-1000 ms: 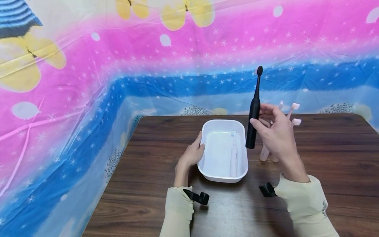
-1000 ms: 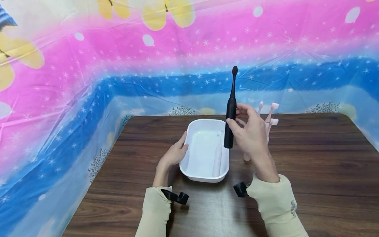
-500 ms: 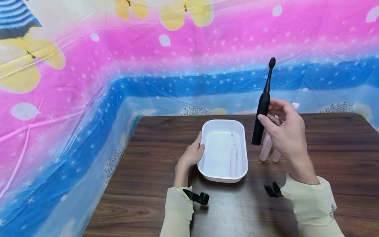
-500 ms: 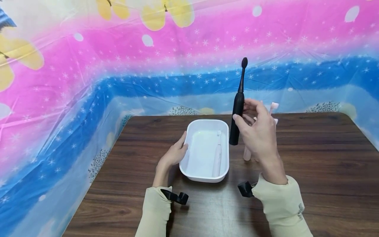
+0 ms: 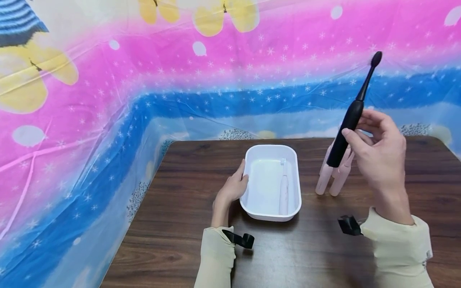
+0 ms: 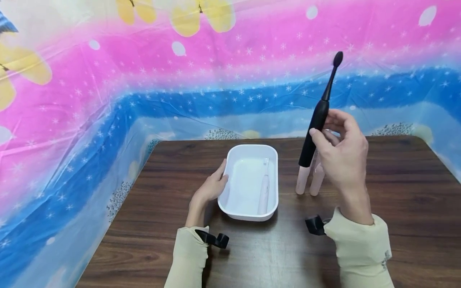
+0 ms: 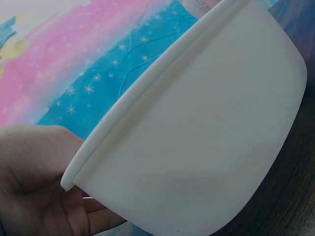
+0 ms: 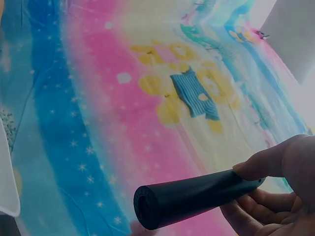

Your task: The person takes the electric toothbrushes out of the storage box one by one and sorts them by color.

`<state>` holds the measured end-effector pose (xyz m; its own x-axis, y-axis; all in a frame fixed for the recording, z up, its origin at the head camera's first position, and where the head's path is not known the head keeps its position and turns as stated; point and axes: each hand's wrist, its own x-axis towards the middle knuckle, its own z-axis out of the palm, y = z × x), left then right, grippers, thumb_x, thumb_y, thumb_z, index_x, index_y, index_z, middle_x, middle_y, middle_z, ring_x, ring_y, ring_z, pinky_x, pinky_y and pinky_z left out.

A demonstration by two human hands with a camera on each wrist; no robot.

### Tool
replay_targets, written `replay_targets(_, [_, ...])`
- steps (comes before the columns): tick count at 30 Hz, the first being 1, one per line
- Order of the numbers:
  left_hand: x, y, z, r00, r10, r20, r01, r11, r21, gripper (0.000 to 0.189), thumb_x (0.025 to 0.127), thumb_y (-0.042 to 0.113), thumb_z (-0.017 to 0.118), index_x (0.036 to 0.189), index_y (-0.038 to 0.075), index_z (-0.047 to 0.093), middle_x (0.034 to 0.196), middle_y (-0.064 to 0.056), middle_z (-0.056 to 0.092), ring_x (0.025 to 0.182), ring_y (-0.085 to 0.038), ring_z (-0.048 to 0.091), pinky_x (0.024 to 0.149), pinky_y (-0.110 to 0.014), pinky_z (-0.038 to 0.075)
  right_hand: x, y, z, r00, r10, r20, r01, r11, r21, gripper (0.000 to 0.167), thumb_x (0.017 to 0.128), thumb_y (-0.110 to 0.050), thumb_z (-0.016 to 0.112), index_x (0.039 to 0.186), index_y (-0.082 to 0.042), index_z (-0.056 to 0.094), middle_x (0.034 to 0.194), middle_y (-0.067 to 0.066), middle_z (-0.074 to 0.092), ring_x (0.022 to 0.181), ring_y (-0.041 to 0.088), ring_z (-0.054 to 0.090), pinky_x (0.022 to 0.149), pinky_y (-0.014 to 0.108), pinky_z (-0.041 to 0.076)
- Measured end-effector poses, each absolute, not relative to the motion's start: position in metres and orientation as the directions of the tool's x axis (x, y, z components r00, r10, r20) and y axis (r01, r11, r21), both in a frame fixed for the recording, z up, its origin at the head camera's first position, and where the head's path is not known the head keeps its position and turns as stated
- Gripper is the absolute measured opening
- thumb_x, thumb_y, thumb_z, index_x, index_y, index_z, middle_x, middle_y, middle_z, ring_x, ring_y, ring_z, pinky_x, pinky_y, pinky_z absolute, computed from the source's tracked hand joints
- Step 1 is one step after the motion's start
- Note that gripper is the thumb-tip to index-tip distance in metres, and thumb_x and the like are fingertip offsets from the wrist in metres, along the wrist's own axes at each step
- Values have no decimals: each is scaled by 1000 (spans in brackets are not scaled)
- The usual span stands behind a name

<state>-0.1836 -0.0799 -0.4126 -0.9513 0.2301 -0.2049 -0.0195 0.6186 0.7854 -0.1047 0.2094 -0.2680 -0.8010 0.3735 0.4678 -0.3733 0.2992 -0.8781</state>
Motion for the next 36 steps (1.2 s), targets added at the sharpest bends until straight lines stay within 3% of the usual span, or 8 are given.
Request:
replay_targets(4, [-183, -80, -411, -953, 228, -201, -16, 624, 781, 56, 104, 30, 31, 154, 33, 5, 159, 0, 21, 141, -23, 31, 106, -44, 37, -104, 221, -266, -773, 436, 461, -390, 247, -887, 47, 82, 4, 68, 127, -8, 59, 113, 0, 58, 108, 15, 58, 87, 13, 48])
replay_targets(10, [-183, -80, -409, -953, 229, -198, -11, 627, 779, 56, 104, 29, 31, 155, 31, 6, 159, -1, 21, 142, -24, 30, 107, -44, 35, -105, 238, -268, -718, 515, 468, -326, 345, -880, 46, 84, 1, 68, 128, -11, 58, 112, -6, 58, 107, 10, 58, 93, 18, 47])
replay_targets(16, [-184, -80, -409, -954, 228, -197, -10, 629, 777, 56, 104, 30, 31, 155, 29, 7, 159, -2, 22, 141, -24, 31, 107, -45, 35, -105, 252, -272, -692, 583, 426, -325, 276, -905, 46, 82, 5, 67, 125, -9, 60, 111, -4, 58, 106, 10, 58, 94, 19, 47])
replay_targets(22, [-185, -81, -410, -951, 232, -206, -13, 633, 774, 56, 104, 31, 31, 155, 31, 5, 159, -1, 21, 141, -24, 31, 108, -45, 35, -105, 261, -280, -652, 616, 443, -244, 382, -891, 44, 86, -3, 66, 128, -14, 58, 110, -11, 56, 106, 4, 56, 100, 23, 44])
replay_targets(29, [-186, -81, -411, -952, 229, -202, -10, 637, 771, 56, 104, 30, 31, 155, 30, 5, 159, -1, 21, 142, -23, 31, 108, -45, 35, -121, 278, -308, -615, 652, 444, -174, 437, -882, 43, 89, -6, 64, 130, -16, 55, 108, -16, 49, 107, 2, 53, 101, 24, 43])
replay_targets(36, [-183, -79, -411, -950, 228, -211, -22, 629, 777, 56, 105, 30, 31, 154, 32, 5, 159, 1, 19, 143, -22, 28, 110, -44, 33, -137, 294, -345, -609, 676, 415, -166, 403, -900, 45, 88, -6, 65, 130, -16, 54, 108, -15, 50, 109, 5, 54, 100, 24, 44])
